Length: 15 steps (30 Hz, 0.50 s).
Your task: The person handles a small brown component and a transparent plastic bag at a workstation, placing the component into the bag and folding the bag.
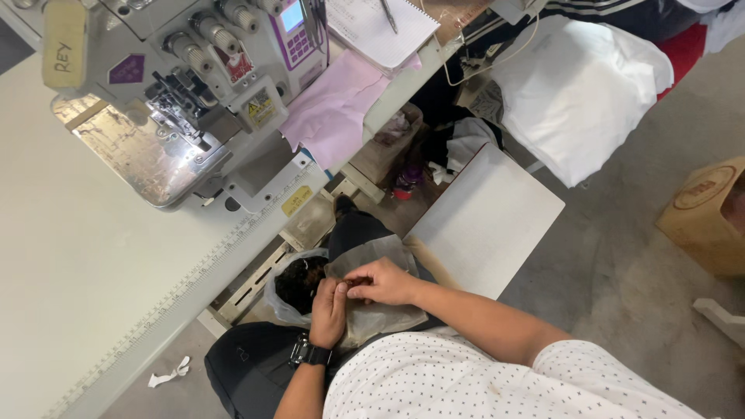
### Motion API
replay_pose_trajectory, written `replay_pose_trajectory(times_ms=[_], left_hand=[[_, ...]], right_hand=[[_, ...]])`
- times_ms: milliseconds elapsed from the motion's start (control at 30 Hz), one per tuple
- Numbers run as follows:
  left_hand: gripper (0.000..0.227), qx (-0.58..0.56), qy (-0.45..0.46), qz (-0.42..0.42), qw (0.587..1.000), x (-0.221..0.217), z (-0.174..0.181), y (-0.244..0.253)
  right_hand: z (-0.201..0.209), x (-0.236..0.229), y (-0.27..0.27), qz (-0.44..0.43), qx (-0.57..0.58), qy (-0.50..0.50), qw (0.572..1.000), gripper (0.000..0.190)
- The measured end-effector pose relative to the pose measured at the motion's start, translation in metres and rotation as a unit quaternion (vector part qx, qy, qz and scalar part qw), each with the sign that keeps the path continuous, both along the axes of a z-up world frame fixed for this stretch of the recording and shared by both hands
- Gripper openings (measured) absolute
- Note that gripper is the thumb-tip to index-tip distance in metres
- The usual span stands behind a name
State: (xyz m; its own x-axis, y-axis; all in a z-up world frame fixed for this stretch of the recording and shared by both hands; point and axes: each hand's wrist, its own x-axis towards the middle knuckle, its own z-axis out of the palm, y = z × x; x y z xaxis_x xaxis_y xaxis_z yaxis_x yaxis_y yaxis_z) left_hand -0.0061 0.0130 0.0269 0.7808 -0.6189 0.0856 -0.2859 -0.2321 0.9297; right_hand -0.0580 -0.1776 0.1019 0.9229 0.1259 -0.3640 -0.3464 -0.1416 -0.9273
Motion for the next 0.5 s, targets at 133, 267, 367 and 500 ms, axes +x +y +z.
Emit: replay_pose_trajectory(times_ms=[133,267,367,500], left_hand=[[0.041,0.017,0.001,-0.004,1.0,-0.001,0.003,0.001],[0.044,0.01,-0.013,-0.02,1.0,-0.001,0.004,-0.001],[0.043,0.01,0.015,-0.03,0.999,-0.003,0.004,-0.001],[0.063,-0.003,-0.016,-0.057,0.998,-0.002,0.009,-0.003]], right_hand=[[0.001,0.0,0.003,0.04,-0.078,-0.063,0.994,0.018],[-0.007,-0.004,0.003,0.016,-0.049,-0.072,0.996,0.019],[-0.003,-0.005,0.003,0.024,-0.048,-0.082,0.995,0.016],[0.005,-0.004,0.003,0.018,-0.035,-0.092,0.995,0.024]])
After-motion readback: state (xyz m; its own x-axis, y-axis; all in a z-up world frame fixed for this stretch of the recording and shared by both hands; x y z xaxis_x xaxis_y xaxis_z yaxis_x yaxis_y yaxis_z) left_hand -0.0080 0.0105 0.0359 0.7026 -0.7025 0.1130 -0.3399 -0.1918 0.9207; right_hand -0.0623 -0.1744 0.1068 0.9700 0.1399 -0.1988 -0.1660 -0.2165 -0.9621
